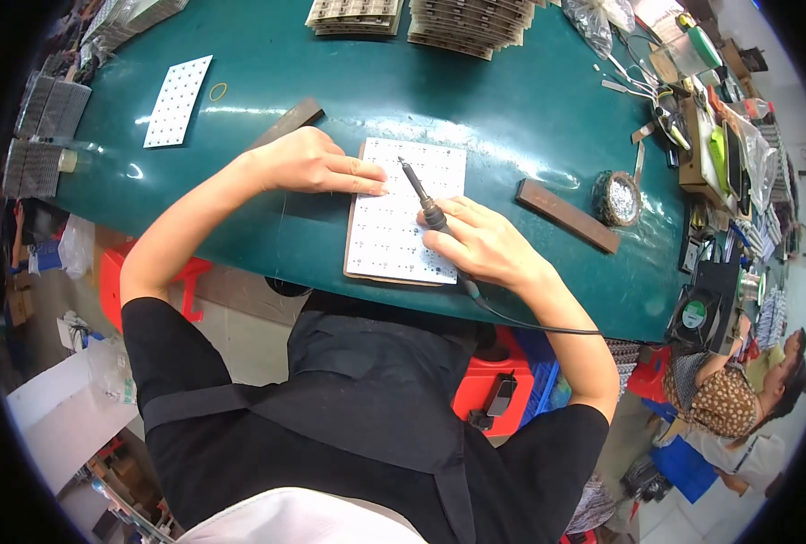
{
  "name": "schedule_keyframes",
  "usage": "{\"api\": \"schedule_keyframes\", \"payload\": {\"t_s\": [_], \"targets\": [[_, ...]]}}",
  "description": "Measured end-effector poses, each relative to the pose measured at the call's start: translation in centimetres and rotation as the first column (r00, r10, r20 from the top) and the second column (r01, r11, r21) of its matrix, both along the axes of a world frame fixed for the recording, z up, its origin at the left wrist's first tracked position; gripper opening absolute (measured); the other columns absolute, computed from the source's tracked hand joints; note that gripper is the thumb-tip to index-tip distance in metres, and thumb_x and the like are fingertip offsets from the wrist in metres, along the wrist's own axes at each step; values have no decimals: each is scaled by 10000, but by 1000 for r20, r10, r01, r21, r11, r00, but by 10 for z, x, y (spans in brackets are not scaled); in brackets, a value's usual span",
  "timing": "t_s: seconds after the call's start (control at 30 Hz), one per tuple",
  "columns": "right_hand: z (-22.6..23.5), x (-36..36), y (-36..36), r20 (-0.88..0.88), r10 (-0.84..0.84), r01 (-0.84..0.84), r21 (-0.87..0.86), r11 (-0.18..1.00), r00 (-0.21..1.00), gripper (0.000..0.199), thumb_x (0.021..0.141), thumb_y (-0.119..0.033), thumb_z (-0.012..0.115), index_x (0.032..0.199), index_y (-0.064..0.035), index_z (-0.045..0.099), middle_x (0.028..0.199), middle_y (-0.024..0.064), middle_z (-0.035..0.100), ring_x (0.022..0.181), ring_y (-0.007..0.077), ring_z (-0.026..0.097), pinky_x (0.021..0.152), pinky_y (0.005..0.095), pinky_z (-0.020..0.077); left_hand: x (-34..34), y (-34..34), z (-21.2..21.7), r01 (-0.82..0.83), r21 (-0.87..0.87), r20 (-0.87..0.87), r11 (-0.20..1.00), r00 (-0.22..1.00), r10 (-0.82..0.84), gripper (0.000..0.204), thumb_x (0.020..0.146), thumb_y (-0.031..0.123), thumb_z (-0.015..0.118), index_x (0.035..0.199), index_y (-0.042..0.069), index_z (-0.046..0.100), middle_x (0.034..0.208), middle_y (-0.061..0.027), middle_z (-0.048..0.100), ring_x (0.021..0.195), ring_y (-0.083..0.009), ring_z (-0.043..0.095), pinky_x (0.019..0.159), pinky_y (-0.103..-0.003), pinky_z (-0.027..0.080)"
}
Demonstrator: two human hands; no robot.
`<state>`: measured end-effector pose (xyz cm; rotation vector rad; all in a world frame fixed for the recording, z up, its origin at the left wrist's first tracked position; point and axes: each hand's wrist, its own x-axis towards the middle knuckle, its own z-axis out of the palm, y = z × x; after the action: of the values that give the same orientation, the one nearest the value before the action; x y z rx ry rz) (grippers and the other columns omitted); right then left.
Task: The person solders electronic components onto a printed circuit board using a soldering iron and solder wire.
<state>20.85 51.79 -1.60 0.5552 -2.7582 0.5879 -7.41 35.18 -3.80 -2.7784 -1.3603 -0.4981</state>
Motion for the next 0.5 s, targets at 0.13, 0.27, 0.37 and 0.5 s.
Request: {"api": "schedule_keyframes", "payload": {"t_s": [0.13,0.27,0.37,0.5], "targets": [[-3,1,-2,-1,-6,6,53,999,1000,191,780,-96,645,965,-69,607,1112,118,648,1078,317,628,920,389,530,2,-2,11,-6,-102,-120,995,993,-6,465,836,115,610,1294,195,614,1270,23,650,569,-155,615,542,-291,526],[1,1,-2,39,9,-12,81,997,999,223,779,-105,640,995,-74,590,1123,130,637,1112,328,612,937,385,521,19,-12,12,-71,-120,-18,990,997,69,383,847,154,656,1230,152,641,1227,7,669,574,-158,638,528,-287,525],[9,2,-1,82,11,-19,108,994,997,232,788,-108,632,1012,-75,579,1123,144,630,1127,335,607,979,411,498,34,-15,8,-148,11,8,989,989,148,234,866,185,635,1054,51,599,1105,-49,657,572,-202,658,514,-325,525],[13,4,-4,187,3,-16,66,998,982,192,818,-119,611,1002,-79,572,1136,128,636,1162,308,596,1063,468,433,49,-15,7,-194,40,51,980,980,192,250,858,212,647,1062,74,606,1011,-49,644,566,-187,645,498,-322,513]]}}
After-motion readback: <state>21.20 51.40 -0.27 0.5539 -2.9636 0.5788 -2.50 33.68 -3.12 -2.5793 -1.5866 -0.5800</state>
